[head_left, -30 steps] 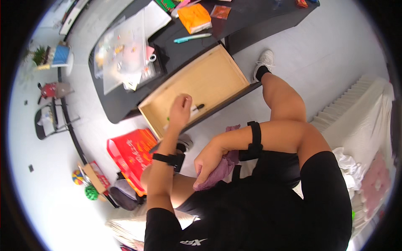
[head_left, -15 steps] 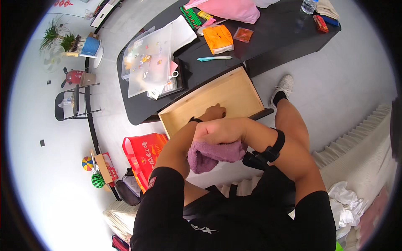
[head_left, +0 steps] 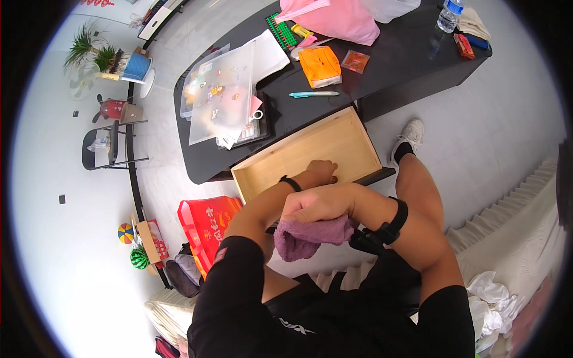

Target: The person wipes a drawer and various objects including a white plastic strip, a green cap, and a small tortoise figure using a purple cloth.

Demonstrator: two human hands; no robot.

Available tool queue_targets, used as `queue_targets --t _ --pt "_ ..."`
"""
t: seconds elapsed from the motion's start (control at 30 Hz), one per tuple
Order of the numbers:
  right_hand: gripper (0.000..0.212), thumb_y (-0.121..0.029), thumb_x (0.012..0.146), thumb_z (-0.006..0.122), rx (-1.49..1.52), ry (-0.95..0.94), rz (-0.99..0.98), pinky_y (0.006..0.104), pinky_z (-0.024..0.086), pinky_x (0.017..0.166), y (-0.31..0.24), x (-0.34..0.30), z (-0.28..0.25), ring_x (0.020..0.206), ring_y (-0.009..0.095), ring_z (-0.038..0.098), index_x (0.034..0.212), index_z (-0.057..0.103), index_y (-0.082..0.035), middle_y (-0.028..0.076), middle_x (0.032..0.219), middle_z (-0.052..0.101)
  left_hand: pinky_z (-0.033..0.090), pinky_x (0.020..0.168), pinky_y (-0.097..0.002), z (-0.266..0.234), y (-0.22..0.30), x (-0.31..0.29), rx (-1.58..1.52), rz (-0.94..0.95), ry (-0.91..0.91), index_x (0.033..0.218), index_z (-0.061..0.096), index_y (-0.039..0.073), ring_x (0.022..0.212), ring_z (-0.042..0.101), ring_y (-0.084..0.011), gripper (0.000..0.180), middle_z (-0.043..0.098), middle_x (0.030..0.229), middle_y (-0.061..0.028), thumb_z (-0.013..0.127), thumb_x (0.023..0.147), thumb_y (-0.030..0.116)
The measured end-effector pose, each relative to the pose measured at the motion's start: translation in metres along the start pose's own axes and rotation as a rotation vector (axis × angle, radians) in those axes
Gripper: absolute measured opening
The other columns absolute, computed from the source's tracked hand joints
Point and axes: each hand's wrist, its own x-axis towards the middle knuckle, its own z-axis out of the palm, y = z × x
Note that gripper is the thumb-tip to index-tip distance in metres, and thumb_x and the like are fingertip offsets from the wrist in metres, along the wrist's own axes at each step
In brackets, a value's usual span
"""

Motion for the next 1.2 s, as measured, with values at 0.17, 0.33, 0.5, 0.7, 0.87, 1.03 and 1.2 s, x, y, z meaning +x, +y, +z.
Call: queue_targets --t 0.17,0.33,0.5,0.7,0.87,1.03,1.2 --pt "0.054 -0.047 0.092 0.052 -0.003 -0.009 0.079 0.0267 0.05 0.07 0.008 0.0 0.001 0.077 0.012 0.059 0.099 0.064 0.006 0.008 0.089 0.066 0.041 0.081 -0.0389 -0.077 -0.006 -0.078 0.228 0.377 0.73 0.097 0.06 0.011 0.09 0.056 -0.0229 0.024 0.058 0.093 -0.0055 0.065 0.075 0.019" --pt "0.052 -0.042 0.093 0.054 0.044 0.017 0.197 0.028 0.046 0.086 0.013 0.009 0.0 0.095 0.015 0.057 0.118 0.057 0.003 0.01 0.108 0.062 0.03 0.097 -0.0521 -0.158 -0.024 -0.165 0.476 -0.132 1.098 0.124 0.051 0.012 0.113 0.049 -0.025 0.053 0.052 0.12 -0.007 0.066 0.074 0.019" --pt "0.053 -0.036 0.092 0.055 -0.07 0.078 0.164 0.0292 0.037 0.098 0.017 0.016 0.008 0.114 0.017 0.047 0.131 0.048 -0.001 0.011 0.127 0.052 0.04 0.094 -0.0457 -0.16 -0.117 -0.188 0.568 -0.298 0.971 0.124 0.052 0.012 0.111 0.054 -0.0283 0.047 0.056 0.121 -0.0115 0.061 0.078 0.015" --pt "0.061 -0.033 0.091 0.057 -0.092 0.184 0.199 0.029 0.036 0.101 0.02 0.008 0.024 0.119 0.017 0.046 0.141 0.036 -0.005 0.01 0.134 0.046 0.051 0.061 -0.0447 -0.174 -0.109 -0.257 0.267 -0.419 1.442 0.101 0.059 0.007 0.071 0.063 -0.0372 0.02 0.066 0.086 -0.0153 0.05 0.083 0.006" --pt "0.066 -0.019 0.088 0.057 0.208 0.305 -0.137 0.032 0.036 0.104 0.029 0.002 0.057 0.122 0.02 0.047 0.144 0.026 -0.002 0.011 0.137 0.042 0.049 0.047 -0.0279 -0.164 -0.044 -0.388 -0.467 -0.257 1.887 0.104 0.053 0.001 0.058 0.065 -0.0176 0.018 0.061 0.085 -0.0094 0.04 0.098 0.012" --pt "0.068 -0.011 0.08 0.058 0.136 0.386 -0.1 0.0328 0.033 0.105 0.028 -0.001 0.114 0.123 0.021 0.044 0.141 0.029 0.001 0.012 0.135 0.045 0.044 0.041 -0.0251 -0.077 0.009 -0.485 -0.958 -0.364 2.083 0.099 0.052 0.002 0.048 0.053 -0.0119 0.017 0.055 0.075 -0.0039 0.043 0.098 0.015" --pt "0.052 0.001 0.081 0.053 -0.683 0.733 -0.199 0.0289 0.038 0.098 0.062 -0.033 0.199 0.112 0.016 0.05 0.132 0.042 0.006 0.01 0.123 0.053 0.042 0.052 -0.0232 0.052 0.081 -0.499 -1.507 -0.446 2.151 0.088 0.055 0.002 0.066 0.05 -0.0075 0.014 0.054 0.077 -0.0001 0.047 0.095 0.012"
